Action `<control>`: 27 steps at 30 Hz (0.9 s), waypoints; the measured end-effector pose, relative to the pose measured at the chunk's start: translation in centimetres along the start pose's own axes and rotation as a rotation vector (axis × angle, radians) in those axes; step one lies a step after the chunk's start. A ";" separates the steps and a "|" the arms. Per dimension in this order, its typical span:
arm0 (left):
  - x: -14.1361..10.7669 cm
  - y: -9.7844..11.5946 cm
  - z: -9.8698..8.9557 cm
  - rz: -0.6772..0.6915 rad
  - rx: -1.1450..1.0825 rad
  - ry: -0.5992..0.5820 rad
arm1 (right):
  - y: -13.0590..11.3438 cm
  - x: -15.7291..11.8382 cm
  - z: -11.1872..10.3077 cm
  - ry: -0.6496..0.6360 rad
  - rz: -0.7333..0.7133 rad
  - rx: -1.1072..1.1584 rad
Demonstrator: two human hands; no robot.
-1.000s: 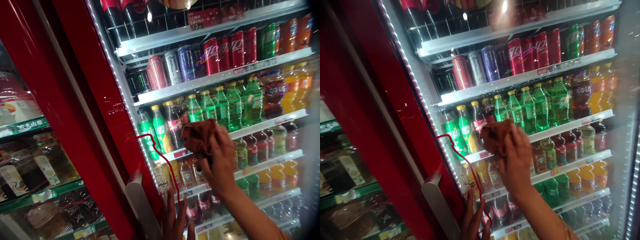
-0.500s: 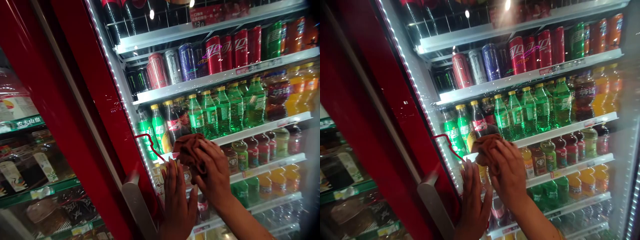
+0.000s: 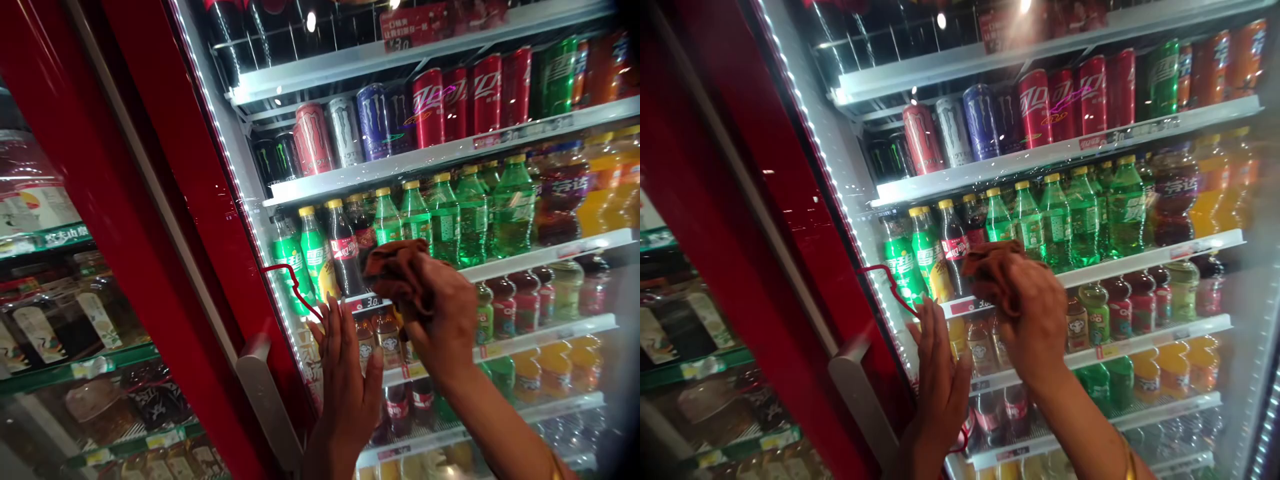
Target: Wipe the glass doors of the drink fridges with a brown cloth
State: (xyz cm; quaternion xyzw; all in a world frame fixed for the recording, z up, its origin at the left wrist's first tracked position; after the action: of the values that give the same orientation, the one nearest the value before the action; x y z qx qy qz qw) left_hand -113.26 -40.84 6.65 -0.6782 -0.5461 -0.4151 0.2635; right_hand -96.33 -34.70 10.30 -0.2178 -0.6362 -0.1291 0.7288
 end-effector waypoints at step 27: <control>0.5 1.3 4.0 0.086 0.298 -0.097 | 3.7 -4.9 -4.9 0.000 0.155 -0.204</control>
State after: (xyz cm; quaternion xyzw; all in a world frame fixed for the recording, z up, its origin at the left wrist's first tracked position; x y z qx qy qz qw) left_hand -110.87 -37.67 5.10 -0.6735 -0.5842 -0.2846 0.3523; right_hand -91.09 -34.29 4.43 -0.3395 -0.6009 -0.1364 0.7107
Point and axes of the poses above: each hand's wrist, its own x-axis towards the middle knuckle, its own z-axis out of the palm, y = z × x, the point moved 3 cm from there along x, towards the middle knuckle, and after that the axes turned 12 degrees about x, right-handed, at the moved point
